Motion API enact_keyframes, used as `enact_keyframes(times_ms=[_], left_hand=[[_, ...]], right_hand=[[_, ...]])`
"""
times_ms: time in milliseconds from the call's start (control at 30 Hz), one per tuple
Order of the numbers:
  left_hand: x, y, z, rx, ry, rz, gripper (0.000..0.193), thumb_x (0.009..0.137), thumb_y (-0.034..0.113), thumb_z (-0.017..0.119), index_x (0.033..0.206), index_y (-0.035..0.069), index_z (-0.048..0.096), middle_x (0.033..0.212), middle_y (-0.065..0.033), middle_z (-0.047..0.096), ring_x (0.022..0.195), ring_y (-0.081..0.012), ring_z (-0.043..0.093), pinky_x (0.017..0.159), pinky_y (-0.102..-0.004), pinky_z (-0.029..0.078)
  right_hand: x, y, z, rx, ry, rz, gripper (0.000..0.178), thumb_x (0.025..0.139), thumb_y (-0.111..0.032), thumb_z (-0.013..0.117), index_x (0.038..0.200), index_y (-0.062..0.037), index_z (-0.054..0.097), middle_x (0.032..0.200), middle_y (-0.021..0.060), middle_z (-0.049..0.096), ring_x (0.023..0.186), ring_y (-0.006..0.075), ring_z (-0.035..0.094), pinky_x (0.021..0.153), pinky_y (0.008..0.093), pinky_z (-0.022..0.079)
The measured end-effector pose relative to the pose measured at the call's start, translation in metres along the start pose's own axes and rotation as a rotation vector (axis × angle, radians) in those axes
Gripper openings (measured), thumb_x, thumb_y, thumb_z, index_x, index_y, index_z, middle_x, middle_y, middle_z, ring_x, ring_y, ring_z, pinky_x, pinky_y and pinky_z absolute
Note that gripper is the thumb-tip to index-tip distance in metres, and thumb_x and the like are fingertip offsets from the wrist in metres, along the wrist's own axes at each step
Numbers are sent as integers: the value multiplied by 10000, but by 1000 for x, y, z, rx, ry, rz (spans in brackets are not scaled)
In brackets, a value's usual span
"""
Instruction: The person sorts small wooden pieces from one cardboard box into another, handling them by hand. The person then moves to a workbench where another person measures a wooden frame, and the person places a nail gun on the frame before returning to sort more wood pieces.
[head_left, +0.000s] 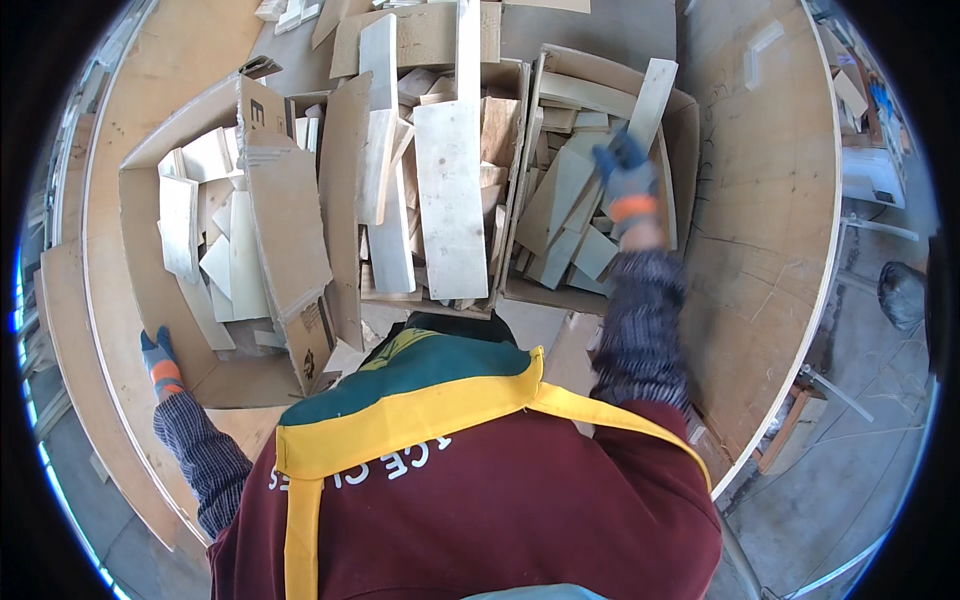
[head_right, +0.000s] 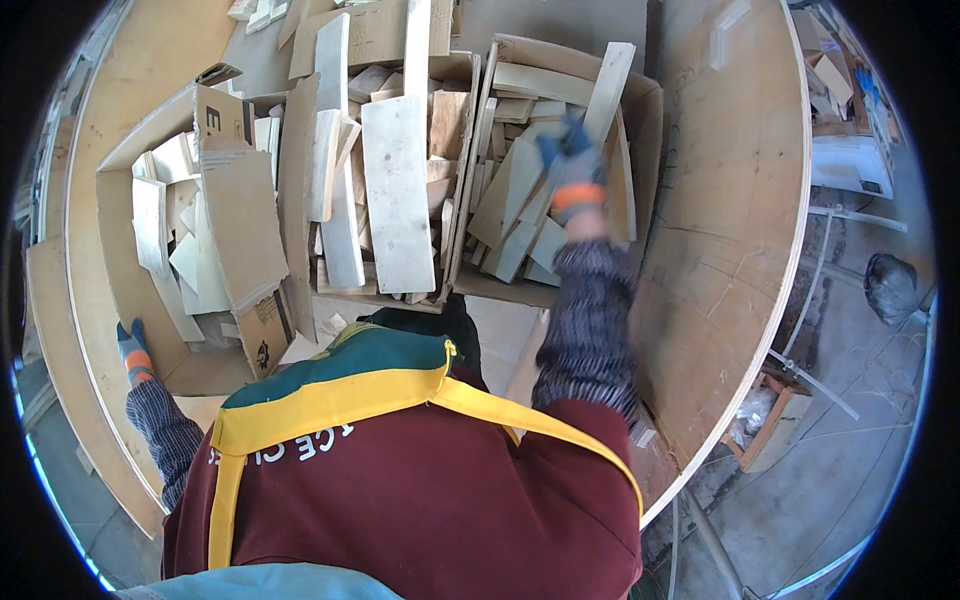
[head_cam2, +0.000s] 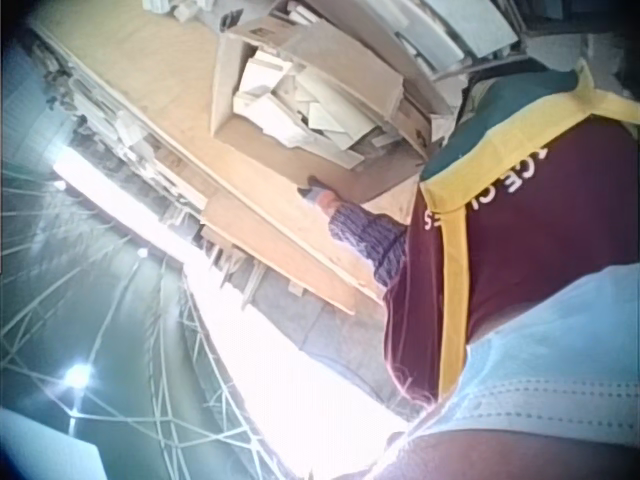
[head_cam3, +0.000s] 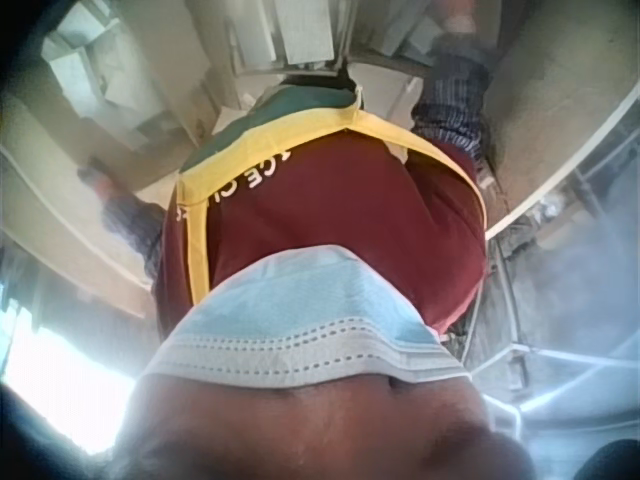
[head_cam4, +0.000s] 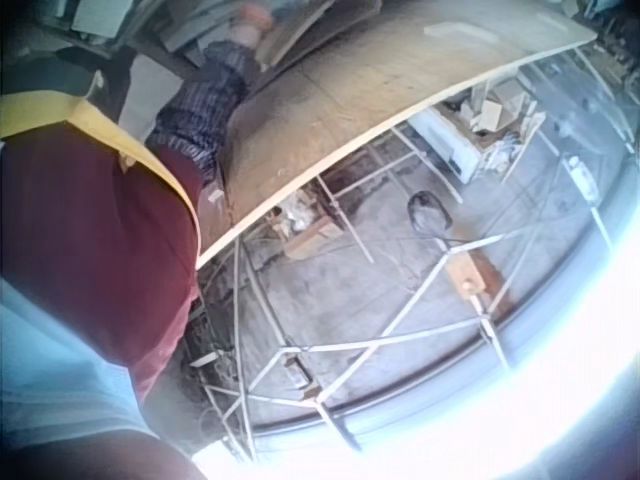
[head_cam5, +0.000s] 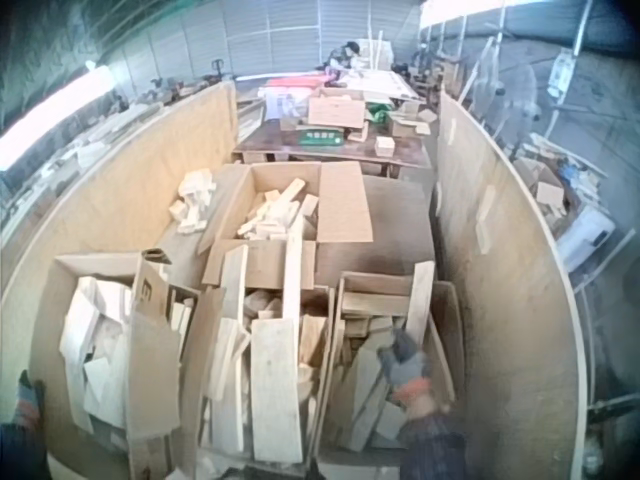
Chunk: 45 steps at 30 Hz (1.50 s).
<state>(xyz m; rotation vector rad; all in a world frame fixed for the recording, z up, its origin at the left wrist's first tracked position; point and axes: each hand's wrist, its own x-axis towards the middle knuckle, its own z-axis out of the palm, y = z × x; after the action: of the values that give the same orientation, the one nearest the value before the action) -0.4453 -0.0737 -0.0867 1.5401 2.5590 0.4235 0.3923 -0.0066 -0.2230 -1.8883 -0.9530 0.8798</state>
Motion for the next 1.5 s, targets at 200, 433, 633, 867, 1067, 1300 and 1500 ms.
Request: enact_keyframes(times_ms=[200, 433, 633, 867, 1067, 1300, 1500], left_hand=[[5, -8, 2, -14, 6, 13, 434, 916, 269, 616, 1236, -17, 550, 1117, -208, 657, 992, -331, 632, 866, -390, 488], [13, -7, 10, -48, 45, 22, 432, 902, 242, 624, 1240, -16, 551, 1114, -202, 659, 988, -328, 633, 862, -387, 493], [12, -4, 10, -59, 20, 76, 401, 905, 210, 612, 1224, -26, 553, 1097, -195, 662, 976, -324, 633, 859, -387, 492], [25, -17, 17, -90, 0, 81, 408, 901, 222, 625, 1212, -34, 560, 1078, -197, 668, 944, -320, 639, 834, -388, 502], [33, -20, 14, -101, 1, 48, 422, 902, 188, 623, 1245, -44, 539, 1121, -201, 656, 971, -300, 640, 848, -376, 505], [33, -13, 12, -96, -1, 55, 418, 899, 202, 625, 1237, -32, 549, 1119, -199, 661, 982, -305, 639, 852, -380, 501], [28, -7, 13, -23, 28, 55, 433, 897, 210, 624, 1243, -37, 541, 1115, -205, 656, 974, -317, 637, 860, -378, 496]], right_hand=[[-106, 44, 54, -636, 93, 245, 912, 743, -379, 752, 1470, -75, 294, 1389, 252, 445, 1250, 387, 474, 1045, 459, 393], [-83, 30, 88, -12, 252, 492, 1052, 671, -356, 816, 1481, -32, 228, 1438, 241, 399, 1277, 382, 453, 1077, 418, 375], [-87, 22, 102, -152, 355, 423, 986, 701, -351, 782, 1469, -9, 267, 1400, 254, 453, 1280, 381, 463, 1051, 412, 392], [-107, -5, 76, -112, 283, 403, 966, 692, -366, 777, 1443, 10, 301, 1323, 270, 518, 1182, 401, 541, 999, 415, 437], [-151, -35, 65, 37, 331, 270, 946, 726, -378, 750, 1452, 5, 278, 1284, 281, 543, 1136, 406, 571, 967, 435, 457], [-178, -70, 105, 405, 349, -49, 883, 763, -209, 775, 1436, 63, 274, 1360, 257, 473, 1154, 316, 563, 951, 362, 472], [-166, -116, 122, 160, 177, -184, 854, 785, -305, 735, 1425, 60, 302, 1227, 307, 550, 1104, 421, 573, 935, 429, 470]])
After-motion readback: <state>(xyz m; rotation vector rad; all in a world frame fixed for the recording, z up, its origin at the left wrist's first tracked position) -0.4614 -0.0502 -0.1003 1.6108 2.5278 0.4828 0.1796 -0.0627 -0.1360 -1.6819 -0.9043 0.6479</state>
